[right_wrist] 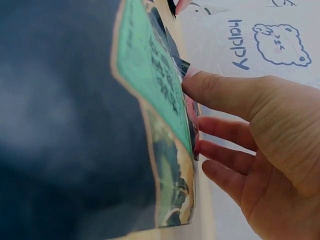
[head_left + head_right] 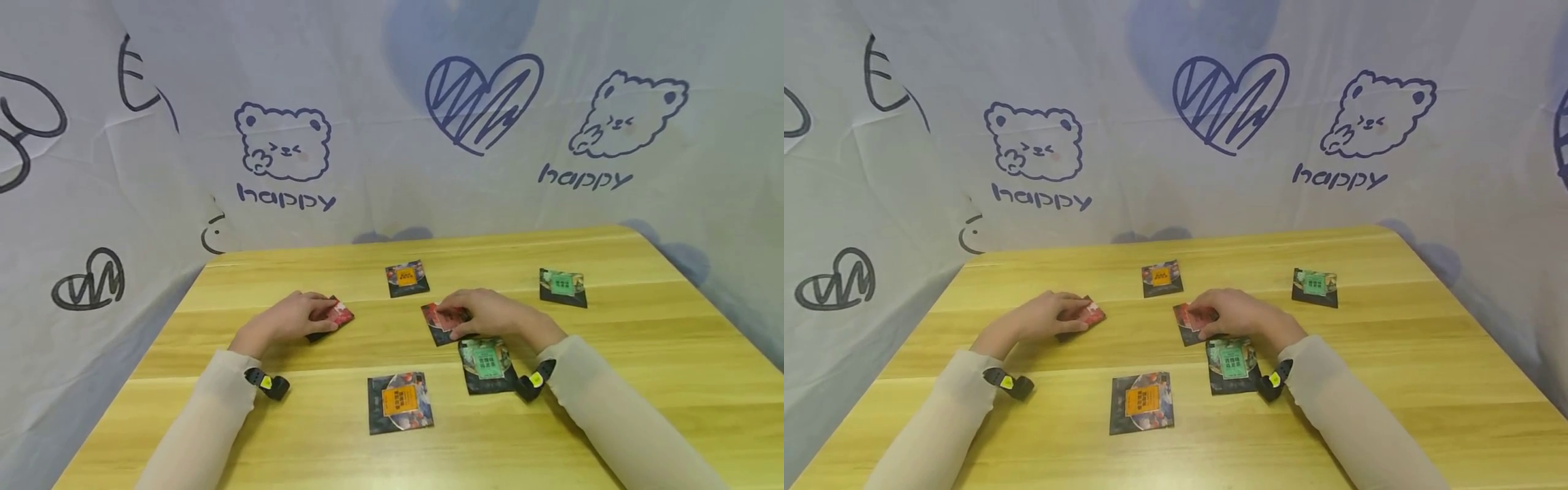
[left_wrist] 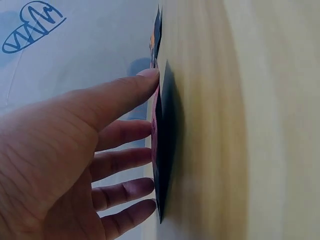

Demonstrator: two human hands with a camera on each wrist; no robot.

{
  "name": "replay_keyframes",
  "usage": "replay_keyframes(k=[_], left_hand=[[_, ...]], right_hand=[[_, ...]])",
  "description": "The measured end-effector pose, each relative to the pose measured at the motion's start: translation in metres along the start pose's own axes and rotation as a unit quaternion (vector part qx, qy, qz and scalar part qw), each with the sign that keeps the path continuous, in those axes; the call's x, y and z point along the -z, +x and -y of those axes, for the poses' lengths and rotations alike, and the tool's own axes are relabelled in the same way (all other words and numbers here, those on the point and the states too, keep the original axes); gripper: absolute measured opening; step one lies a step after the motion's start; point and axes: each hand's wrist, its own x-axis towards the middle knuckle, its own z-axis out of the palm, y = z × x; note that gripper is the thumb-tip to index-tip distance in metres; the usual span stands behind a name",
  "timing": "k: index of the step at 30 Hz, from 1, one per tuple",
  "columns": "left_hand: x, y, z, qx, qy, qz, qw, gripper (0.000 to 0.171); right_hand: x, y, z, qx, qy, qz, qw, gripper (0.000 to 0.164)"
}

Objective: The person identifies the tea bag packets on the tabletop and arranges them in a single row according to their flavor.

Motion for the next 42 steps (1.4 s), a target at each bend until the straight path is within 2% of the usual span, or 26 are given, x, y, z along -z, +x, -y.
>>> replay_keyframes(k=[6, 17, 20, 26, 29, 32, 37, 42], left_hand=[[-0.002, -0.013, -0.005, 0.018, 0.002, 0.001, 0.9998, 0.072], [-0.001, -0.028, -0.009, 0.023, -0.009, 0.004, 0.9997, 0.075], [0.003, -0.029, -0.010, 0.006, -0.008, -0.011, 0.9999, 0.072], [0.004, -0.027, -0.004, -0.060, -0.006, -0.051, 0.9969, 0.063], [0.002, -0.025, 0.000, -0.080, -0.026, -0.042, 0.9956, 0.063], [0.000, -0.024, 0.002, -0.079, -0.055, -0.020, 0.9952, 0.064], [-0.003, -0.025, 0.005, -0.060, -0.075, -0.002, 0.9953, 0.066], [-0.006, -0.028, 0.009, -0.051, -0.074, 0.003, 0.9960, 0.069]], right_hand=[[-0.002, -0.001, -0.002, -0.012, 0.002, 0.000, 1.000, 0.058], [-0.003, 0.000, 0.003, -0.018, 0.007, 0.000, 1.000, 0.058], [-0.001, -0.001, 0.004, -0.021, 0.008, -0.004, 1.000, 0.059], [-0.001, -0.002, 0.002, -0.018, 0.005, -0.012, 1.000, 0.058], [-0.001, -0.002, 0.001, -0.012, 0.005, -0.013, 1.000, 0.057], [0.000, -0.001, 0.000, 0.003, 0.002, -0.012, 1.000, 0.056], [0.000, 0.000, 0.001, 0.037, -0.023, -0.014, 0.999, 0.054], [0.001, -0.002, 0.004, 0.022, -0.054, -0.016, 0.998, 0.056]])
